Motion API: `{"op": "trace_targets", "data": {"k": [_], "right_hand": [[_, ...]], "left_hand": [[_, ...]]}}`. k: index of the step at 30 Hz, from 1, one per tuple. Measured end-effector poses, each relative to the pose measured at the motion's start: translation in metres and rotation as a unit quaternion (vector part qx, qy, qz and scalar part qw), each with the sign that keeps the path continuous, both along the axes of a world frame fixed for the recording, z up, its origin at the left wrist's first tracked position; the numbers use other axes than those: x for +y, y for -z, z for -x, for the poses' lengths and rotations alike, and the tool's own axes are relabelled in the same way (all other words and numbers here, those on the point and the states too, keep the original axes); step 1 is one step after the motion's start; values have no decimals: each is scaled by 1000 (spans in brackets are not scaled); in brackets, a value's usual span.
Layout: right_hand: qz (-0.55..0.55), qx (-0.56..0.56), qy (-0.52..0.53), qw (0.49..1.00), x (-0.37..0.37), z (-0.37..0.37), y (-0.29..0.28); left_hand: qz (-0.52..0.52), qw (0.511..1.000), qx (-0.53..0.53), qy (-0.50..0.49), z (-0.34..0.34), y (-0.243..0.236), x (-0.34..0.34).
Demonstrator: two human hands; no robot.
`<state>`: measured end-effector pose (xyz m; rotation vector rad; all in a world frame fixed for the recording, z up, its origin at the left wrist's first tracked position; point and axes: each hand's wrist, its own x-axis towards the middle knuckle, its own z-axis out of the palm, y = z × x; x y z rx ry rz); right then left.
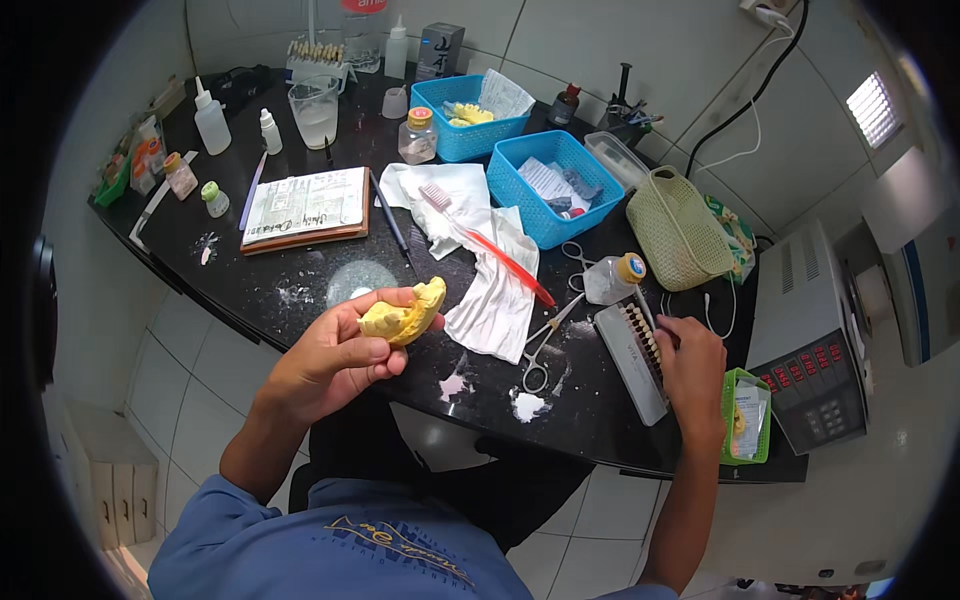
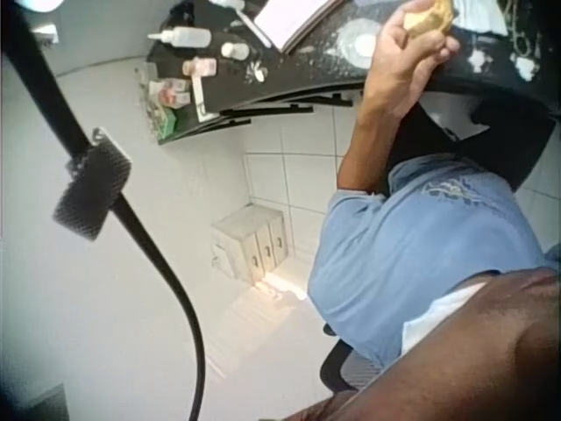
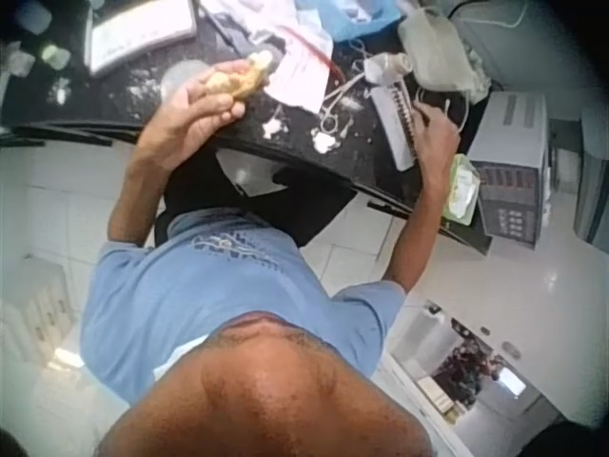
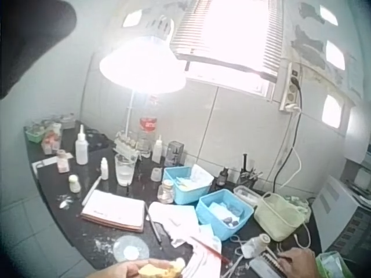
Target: Clean and brush dental impression models using a brush and liquid.
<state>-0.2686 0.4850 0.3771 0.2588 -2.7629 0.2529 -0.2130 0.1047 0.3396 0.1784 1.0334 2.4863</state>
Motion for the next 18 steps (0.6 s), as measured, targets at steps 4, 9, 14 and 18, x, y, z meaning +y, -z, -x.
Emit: {"op": "trace_targets", "data": {"k": [4, 9, 14, 18], "right_hand": [[60, 100, 50, 992, -14, -16, -21], [104, 131, -122, 978, -98, -21, -48], [58, 54, -234, 969, -145, 19, -22], [-31, 0, -256, 966, -161, 40, -5]], "left_hand": [[43, 998, 29, -31, -2, -2, 3], [104, 989, 64, -79, -10, -4, 5], [119, 976, 122, -137, -14, -3, 16], [176, 957, 164, -160, -14, -1, 15]]}}
